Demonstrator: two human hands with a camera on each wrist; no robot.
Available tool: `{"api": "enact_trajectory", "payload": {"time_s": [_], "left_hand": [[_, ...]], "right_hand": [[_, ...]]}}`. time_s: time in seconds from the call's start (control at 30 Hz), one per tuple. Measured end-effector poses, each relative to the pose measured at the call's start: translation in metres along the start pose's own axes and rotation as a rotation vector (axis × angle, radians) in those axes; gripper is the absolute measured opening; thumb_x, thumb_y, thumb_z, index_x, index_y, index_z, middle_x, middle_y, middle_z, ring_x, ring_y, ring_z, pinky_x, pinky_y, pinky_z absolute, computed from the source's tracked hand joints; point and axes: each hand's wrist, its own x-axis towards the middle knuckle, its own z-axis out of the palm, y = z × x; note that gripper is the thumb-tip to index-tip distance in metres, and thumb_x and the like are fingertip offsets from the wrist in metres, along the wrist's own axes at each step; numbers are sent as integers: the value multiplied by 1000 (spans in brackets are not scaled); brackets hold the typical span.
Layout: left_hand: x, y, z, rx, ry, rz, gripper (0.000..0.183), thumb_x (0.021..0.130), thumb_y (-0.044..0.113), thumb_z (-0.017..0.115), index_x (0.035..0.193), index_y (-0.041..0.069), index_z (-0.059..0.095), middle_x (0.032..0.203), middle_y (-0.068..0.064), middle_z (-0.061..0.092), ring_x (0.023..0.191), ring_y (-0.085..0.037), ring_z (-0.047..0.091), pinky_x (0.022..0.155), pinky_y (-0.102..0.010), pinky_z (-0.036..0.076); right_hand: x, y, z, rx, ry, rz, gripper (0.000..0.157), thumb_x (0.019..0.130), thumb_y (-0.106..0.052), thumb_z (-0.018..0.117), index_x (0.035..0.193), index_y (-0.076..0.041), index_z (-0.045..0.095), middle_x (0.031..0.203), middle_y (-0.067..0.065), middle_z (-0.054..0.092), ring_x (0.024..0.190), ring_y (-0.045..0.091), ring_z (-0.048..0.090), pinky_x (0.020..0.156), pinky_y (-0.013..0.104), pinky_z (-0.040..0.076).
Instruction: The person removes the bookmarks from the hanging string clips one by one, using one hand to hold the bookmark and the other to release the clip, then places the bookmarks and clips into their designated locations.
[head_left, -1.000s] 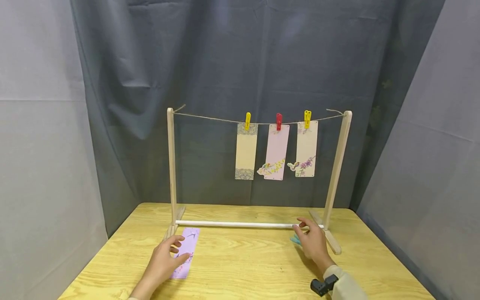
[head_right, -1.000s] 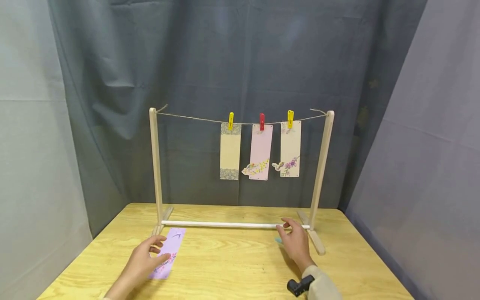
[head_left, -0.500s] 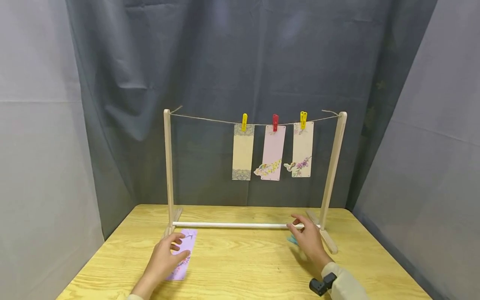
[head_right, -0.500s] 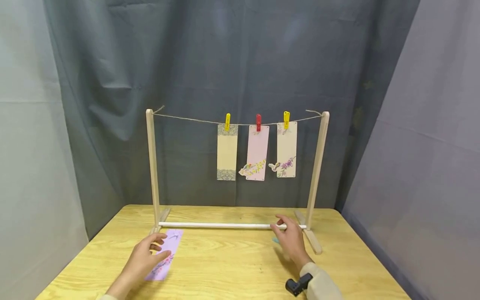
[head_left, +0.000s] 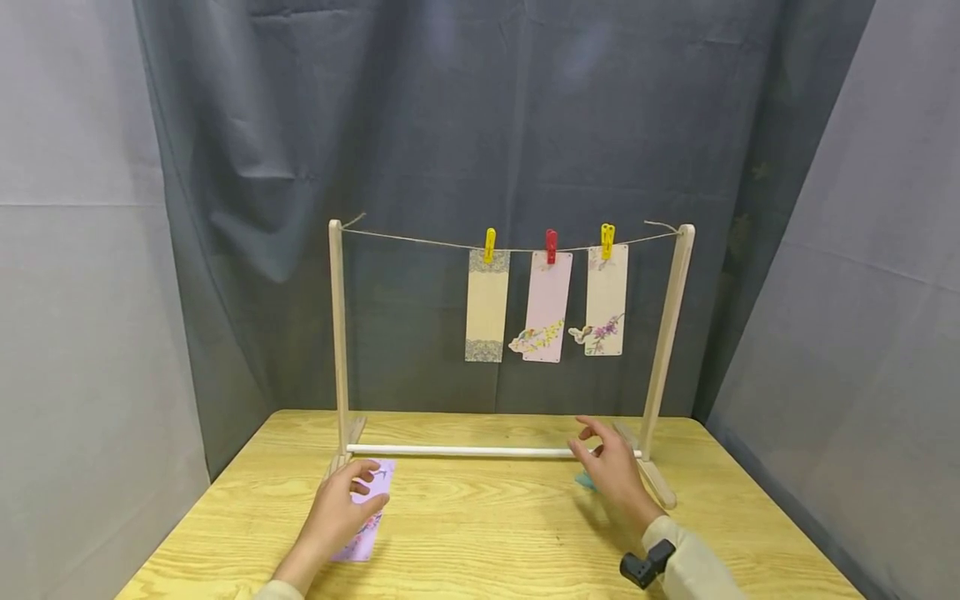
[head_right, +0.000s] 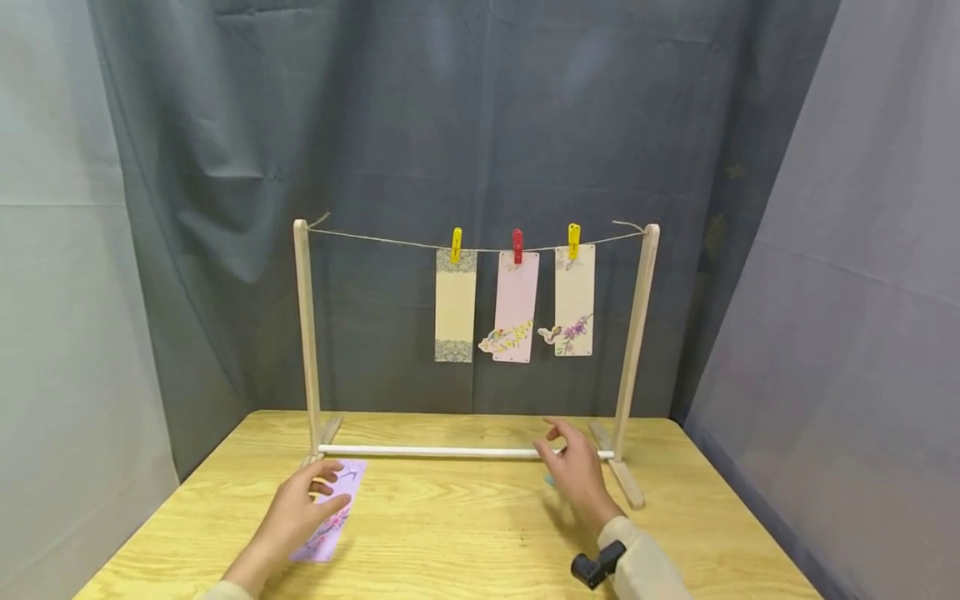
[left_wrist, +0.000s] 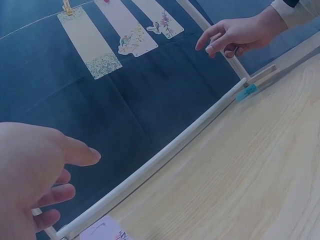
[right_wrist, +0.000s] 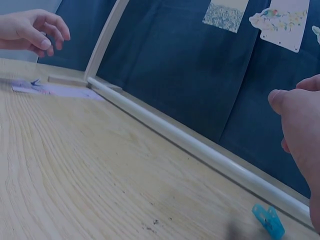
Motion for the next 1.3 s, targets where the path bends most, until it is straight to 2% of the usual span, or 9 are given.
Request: {"api": "enact_trajectory", "payload": {"time_s": [0.33,0.47,0.67,0.87,1.03,1.3], "left_hand": [[1,3,0,-5,0,16,43,84,8,86,124,5,68,107,-5,65,96,-28,65,84,-49,57],[4,4,1,10,-4,5,43,85,9,85,125,8,68,107,-4,65,98,-29,65,84,-45,57],[11,9,3,12,-10,30,43,85,11,86,124,7,68,108,-3,66,98,-25,65,82,-42,57],[15,14,4,-9,-14,36,46,86,12,86,127,7,67,112,-5,65,100,-27,65,84,-45,57],[19,16,7,-31,-26,53,50,87,11,85,131,6,64,120,-10,64,103,-28,65,87,-50,57],[25,19,13,-52,-19,62,58,86,8,85,138,7,59,122,-10,64,105,-32,66,82,-43,59]], "right_hand": [[10,-12,-5,75,-15,-36,43,97,-15,75,137,-7,63,106,14,67,53,13,53,46,28,47],[14,-16,-7,91,-23,-55,42,97,-14,75,137,-7,63,105,13,66,50,12,52,44,28,46],[20,-22,-11,85,-5,-58,42,96,-12,76,136,-9,64,108,17,66,54,15,55,46,28,47],[23,-28,-14,76,-19,-28,42,98,-19,75,138,-12,63,108,10,66,56,16,56,47,29,47],[25,-31,-17,79,-22,-34,42,98,-18,75,138,-12,63,110,11,66,55,15,56,46,30,47],[32,-42,-19,40,5,-111,41,98,-18,75,137,-10,64,104,8,67,53,13,53,46,28,44]]}}
